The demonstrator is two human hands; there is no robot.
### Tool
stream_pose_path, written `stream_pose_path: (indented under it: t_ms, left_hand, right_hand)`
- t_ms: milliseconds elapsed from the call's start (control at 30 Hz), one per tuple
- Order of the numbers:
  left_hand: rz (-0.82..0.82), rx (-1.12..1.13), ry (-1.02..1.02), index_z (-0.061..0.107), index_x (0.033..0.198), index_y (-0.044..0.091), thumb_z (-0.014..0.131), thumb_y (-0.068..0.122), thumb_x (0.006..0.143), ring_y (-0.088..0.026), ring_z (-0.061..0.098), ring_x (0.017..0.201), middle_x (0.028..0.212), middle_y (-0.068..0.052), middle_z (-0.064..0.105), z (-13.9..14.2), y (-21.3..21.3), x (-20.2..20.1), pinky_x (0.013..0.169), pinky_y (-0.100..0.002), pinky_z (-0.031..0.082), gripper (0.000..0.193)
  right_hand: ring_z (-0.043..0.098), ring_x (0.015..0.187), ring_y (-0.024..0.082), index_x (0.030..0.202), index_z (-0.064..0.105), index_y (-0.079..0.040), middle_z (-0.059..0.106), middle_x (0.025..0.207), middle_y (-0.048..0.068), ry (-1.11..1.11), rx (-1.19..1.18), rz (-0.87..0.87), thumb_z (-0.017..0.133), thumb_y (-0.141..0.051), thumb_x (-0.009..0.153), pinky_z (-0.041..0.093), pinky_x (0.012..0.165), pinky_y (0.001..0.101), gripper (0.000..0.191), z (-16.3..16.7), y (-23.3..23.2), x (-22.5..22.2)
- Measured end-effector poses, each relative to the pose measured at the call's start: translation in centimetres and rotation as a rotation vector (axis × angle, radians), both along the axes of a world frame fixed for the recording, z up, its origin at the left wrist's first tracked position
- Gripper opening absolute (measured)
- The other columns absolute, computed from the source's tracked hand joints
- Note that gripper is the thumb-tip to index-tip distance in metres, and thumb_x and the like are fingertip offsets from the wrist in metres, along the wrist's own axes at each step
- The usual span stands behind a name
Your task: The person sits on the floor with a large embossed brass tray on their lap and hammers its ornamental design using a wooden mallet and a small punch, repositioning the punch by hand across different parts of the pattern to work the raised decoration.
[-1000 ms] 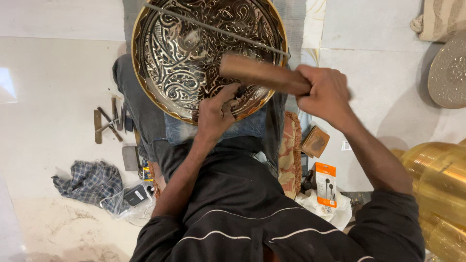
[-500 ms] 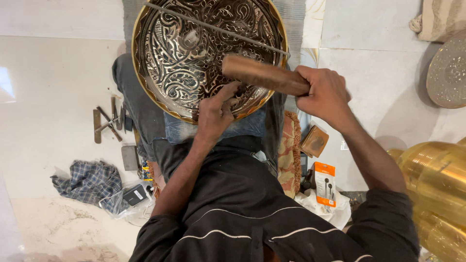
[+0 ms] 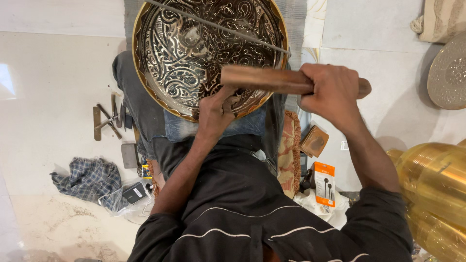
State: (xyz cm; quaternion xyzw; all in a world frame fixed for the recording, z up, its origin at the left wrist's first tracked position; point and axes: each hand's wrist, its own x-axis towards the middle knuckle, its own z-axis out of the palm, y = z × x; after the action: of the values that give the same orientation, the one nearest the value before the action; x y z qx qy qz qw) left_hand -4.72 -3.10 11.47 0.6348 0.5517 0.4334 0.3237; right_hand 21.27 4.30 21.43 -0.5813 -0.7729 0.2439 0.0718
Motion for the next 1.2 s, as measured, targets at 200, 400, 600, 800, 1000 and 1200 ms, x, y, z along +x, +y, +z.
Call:
stream_pose_path:
  t_ms: [200,400,600,800,1000,1200]
  left_hand:
    - [0.029,-0.09,0.024,0.068,0.123,0.004,0.06,-0.014,0.091,-0.027,0.08,0.093,0.109,-0.016,0.078,-1.2,0.1,0.0,0.077,-0.035,0.065,0.038]
    - [0.031,-0.065,-0.001,0.068,0.119,0.003,0.058,-0.016,0.088,-0.029,0.08,0.088,0.101,-0.018,0.077,-1.4,0.0,0.0,0.072,-0.038,0.063,0.038]
    - [0.023,-0.101,0.014,0.066,0.123,0.003,0.056,-0.018,0.084,-0.03,0.079,0.089,0.104,-0.019,0.078,-0.9,0.4,0.0,0.074,-0.039,0.063,0.046]
    - [-0.006,-0.006,-0.042,0.064,0.13,0.005,0.054,-0.019,0.086,-0.03,0.077,0.103,0.117,-0.018,0.076,0.3,0.3,-0.1,0.084,-0.037,0.065,0.051]
    - [0.011,0.008,-0.051,0.063,0.133,0.006,0.056,-0.018,0.089,-0.028,0.078,0.103,0.117,-0.017,0.076,-0.1,0.4,0.1,0.083,-0.035,0.065,0.05]
    - [0.007,-0.075,-0.024,0.065,0.132,0.008,0.056,-0.017,0.09,-0.025,0.08,0.096,0.107,-0.016,0.078,-1.4,0.4,0.1,0.075,-0.035,0.065,0.049]
  right_hand:
    - [0.052,0.061,0.026,0.081,0.062,-0.008,0.056,0.064,0.007,0.104,0.02,0.025,0.072,-0.009,0.065,0.038,0.055,0.0404,0.019,-0.2,0.3,-0.1]
    - [0.053,0.062,0.027,0.083,0.062,-0.006,0.056,0.066,0.009,0.062,-0.076,0.065,0.072,-0.011,0.071,0.036,0.056,0.0411,0.017,-0.4,0.0,0.2]
    - [0.059,0.066,0.04,0.084,0.063,-0.007,0.06,0.068,0.016,-0.017,-0.053,0.044,0.071,-0.015,0.066,0.04,0.056,0.0481,0.021,-1.0,0.1,0.3]
    - [0.063,0.063,0.028,0.086,0.065,-0.006,0.064,0.068,0.013,0.068,-0.09,-0.05,0.073,-0.011,0.068,0.043,0.059,0.0402,0.02,-2.4,0.3,0.3]
    - [0.047,0.061,0.013,0.084,0.059,-0.003,0.051,0.066,0.005,0.404,-0.24,-0.118,0.075,-0.01,0.082,0.038,0.056,0.0329,0.017,-2.7,0.2,0.4]
    - [0.044,0.067,0.012,0.088,0.062,-0.007,0.052,0.07,0.004,0.373,-0.086,-0.034,0.075,-0.007,0.079,0.034,0.059,0.0316,0.016,-2.0,0.4,0.6]
